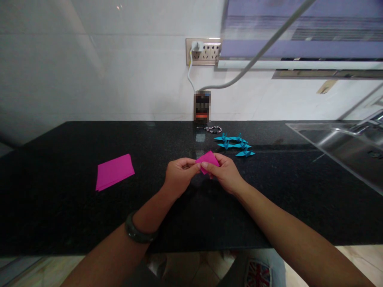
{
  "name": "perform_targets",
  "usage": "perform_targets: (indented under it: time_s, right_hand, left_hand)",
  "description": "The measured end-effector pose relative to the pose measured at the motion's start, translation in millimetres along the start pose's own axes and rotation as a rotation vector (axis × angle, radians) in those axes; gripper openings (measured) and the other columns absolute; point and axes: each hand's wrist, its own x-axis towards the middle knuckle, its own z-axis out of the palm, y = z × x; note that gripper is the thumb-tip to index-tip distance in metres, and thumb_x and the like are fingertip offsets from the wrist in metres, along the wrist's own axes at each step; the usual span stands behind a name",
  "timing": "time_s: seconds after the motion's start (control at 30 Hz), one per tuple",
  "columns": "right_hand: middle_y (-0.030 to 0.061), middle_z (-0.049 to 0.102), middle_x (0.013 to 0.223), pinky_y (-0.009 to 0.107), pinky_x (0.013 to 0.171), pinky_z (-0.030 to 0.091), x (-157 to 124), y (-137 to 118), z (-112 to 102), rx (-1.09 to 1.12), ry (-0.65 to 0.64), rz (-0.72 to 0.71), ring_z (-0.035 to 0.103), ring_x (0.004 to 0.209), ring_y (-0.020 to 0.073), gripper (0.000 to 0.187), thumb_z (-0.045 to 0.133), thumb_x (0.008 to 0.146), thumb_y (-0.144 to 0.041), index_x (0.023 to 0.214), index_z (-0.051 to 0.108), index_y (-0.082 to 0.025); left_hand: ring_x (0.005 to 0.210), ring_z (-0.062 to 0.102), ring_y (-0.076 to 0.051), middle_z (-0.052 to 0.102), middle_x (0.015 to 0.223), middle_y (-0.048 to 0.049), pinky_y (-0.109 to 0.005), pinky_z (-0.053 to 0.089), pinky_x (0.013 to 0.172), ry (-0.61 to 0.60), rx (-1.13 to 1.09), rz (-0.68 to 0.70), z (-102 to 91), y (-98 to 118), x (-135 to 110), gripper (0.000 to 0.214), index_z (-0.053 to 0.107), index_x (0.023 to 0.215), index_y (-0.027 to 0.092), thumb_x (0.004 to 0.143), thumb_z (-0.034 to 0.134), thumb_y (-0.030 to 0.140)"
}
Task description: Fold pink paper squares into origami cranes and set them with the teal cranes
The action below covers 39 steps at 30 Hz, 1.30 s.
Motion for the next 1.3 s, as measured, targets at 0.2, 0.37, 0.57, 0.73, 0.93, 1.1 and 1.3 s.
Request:
perform_targets:
  time_s: [0.2,0.37,0.57,0.73,0.93,1.1,1.3]
  right_hand:
    - [-0.0014,0.055,0.060,0.021,0.048,0.035,0.1,-1.4,2.9,0.035,0.030,0.032,0.045,0.052,0.0082,0.027,0.068,0.062,-0.037,0.075,0.059,-0.015]
    - [0.0009,0.057,0.062,0.022,0.048,0.036,0.8,0.3,2.3,0.041,0.050,0.028,0.046,0.053,0.0091,0.025,0.065,0.064,-0.038,0.073,0.061,-0.015]
    - [0.0005,0.058,0.061,0.022,0.049,0.034,2.2,0.6,-0.6,0.006,0.043,-0.005,0.045,0.052,0.0089,0.024,0.062,0.068,-0.038,0.074,0.065,-0.015]
    - [-0.0001,0.057,0.060,0.023,0.050,0.034,3.4,-1.1,-2.0,-0.032,0.071,-0.068,0.043,0.052,0.0086,0.021,0.061,0.069,-0.036,0.072,0.066,-0.016]
    - [0.0005,0.061,0.066,0.024,0.054,0.038,4.8,0.3,-3.4,0.022,0.154,-0.084,0.048,0.056,0.0097,0.020,0.065,0.065,-0.035,0.074,0.065,-0.017]
    - [-0.0003,0.058,0.061,0.023,0.052,0.037,5.2,1.5,-2.8,0.051,0.177,-0.074,0.046,0.052,0.0090,0.020,0.063,0.067,-0.036,0.072,0.064,-0.016]
    - [-0.0009,0.056,0.060,0.022,0.048,0.034,4.5,3.5,-0.6,0.165,0.184,-0.065,0.043,0.050,0.0076,0.018,0.065,0.066,-0.034,0.071,0.063,-0.016]
  left_hand:
    - [0.055,0.059,-0.013,0.066,0.063,-0.0044,-0.022,0.045,0.052,0.044,0.159,0.083,1.8,4.0,-4.1,0.019,0.066,0.067,0.012,0.061,0.067,0.030]
    - [0.055,0.059,-0.014,0.066,0.063,-0.0042,-0.023,0.045,0.052,0.037,0.167,0.094,2.6,3.9,-5.8,0.020,0.066,0.069,0.013,0.062,0.065,0.032]
    - [0.053,0.058,-0.012,0.065,0.062,-0.0033,-0.021,0.043,0.049,0.060,0.210,0.131,1.1,1.7,-4.9,0.021,0.066,0.069,0.014,0.064,0.063,0.033]
    - [0.054,0.058,-0.012,0.066,0.063,-0.0040,-0.021,0.044,0.050,0.067,0.178,0.126,2.0,3.0,-4.1,0.019,0.065,0.070,0.013,0.064,0.064,0.031]
    - [0.053,0.058,-0.012,0.066,0.061,-0.0030,-0.021,0.044,0.050,0.057,0.156,0.108,3.9,6.1,-5.8,0.018,0.065,0.068,0.014,0.063,0.064,0.030]
    - [0.053,0.056,-0.011,0.064,0.060,-0.0027,-0.021,0.042,0.049,0.035,0.136,0.097,3.5,6.1,-6.2,0.018,0.064,0.068,0.013,0.063,0.064,0.031]
    - [0.054,0.056,-0.011,0.063,0.062,-0.0021,-0.021,0.043,0.053,-0.118,0.067,0.032,4.4,2.2,-5.0,0.019,0.063,0.072,0.012,0.068,0.060,0.031]
